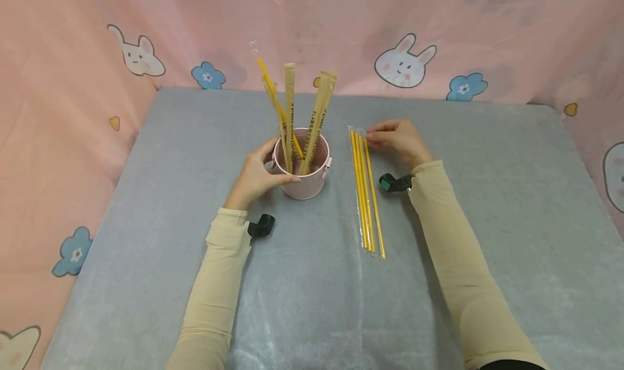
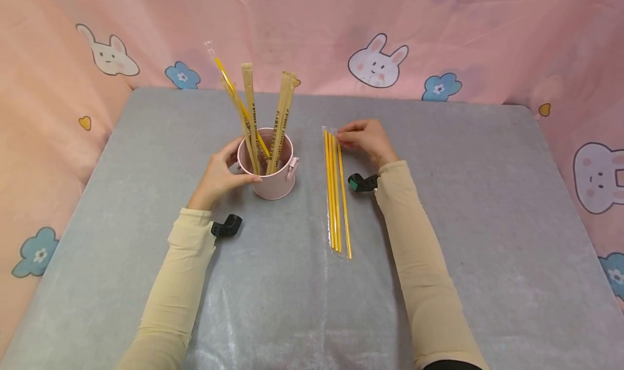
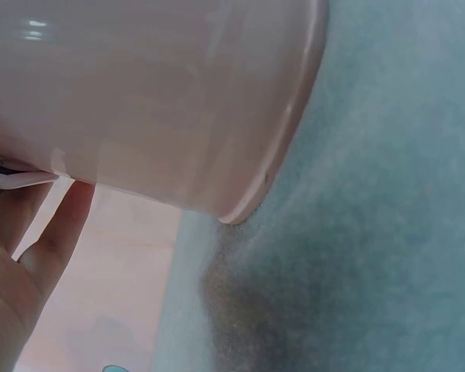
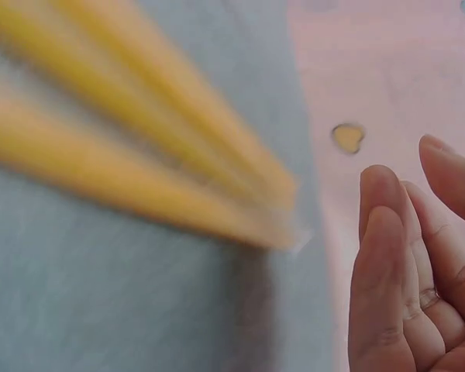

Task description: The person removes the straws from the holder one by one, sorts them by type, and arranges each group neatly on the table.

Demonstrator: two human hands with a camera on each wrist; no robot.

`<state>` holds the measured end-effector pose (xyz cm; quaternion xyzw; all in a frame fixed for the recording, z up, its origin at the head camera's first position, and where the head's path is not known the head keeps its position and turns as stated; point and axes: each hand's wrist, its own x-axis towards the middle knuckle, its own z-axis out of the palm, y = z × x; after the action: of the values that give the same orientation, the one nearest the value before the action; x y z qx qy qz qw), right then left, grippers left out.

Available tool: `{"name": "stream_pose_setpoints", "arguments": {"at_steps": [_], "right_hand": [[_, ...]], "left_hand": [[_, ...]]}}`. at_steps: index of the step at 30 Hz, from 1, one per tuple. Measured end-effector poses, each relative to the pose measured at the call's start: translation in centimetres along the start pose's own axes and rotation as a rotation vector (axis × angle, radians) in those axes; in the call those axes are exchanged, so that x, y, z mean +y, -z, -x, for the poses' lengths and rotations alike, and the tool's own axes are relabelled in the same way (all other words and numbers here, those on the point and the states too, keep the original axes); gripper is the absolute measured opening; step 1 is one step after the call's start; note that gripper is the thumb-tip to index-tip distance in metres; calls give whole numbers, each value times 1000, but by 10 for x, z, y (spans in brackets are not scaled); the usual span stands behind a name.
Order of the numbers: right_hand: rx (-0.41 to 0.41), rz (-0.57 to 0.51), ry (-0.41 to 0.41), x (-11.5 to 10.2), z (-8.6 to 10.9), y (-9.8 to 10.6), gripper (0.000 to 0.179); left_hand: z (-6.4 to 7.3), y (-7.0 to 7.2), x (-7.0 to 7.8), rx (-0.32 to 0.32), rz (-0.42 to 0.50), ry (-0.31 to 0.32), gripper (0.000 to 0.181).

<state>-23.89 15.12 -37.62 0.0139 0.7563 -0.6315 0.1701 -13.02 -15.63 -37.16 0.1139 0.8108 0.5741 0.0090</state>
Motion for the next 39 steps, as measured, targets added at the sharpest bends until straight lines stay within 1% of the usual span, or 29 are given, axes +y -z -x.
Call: {"name": "stream_pose_setpoints", "arguments": {"at_steps": [4,6,8,11,16,19,24,31,34,39], "right_hand": [[-1,20,21,-12,7,-6,27],[-6,16,47,-18,13,-10,32],[-11,1,78,-25,18,-14,32],[-23,-55,136,-36,24,-19,29],[-51,-142,246,-56,34,-27,16],[-76,-160,289,-67,41,-31,12],[-111,-186,317,-81,48,-41,14],[-144,-170,336,-90,47,-57,10],[-157,-171,334,-94,46,-64,10],[-166,-181,320,-101,45,-76,15]], "left_hand": [[-1,0,1,-2,1,-10,88],[-1,-1,1,-3,2,-13,87],[-1,-1,1,-5,0,-11,87],[-1,0,1,-4,0,-9,87],[0,1,1,4,-4,-10,88],[0,1,2,2,0,-11,88],[1,1,3,0,2,-10,88],[1,0,1,1,2,-11,87],[1,0,0,2,-1,-9,87],[1,0,1,-1,-7,-8,86]]}}
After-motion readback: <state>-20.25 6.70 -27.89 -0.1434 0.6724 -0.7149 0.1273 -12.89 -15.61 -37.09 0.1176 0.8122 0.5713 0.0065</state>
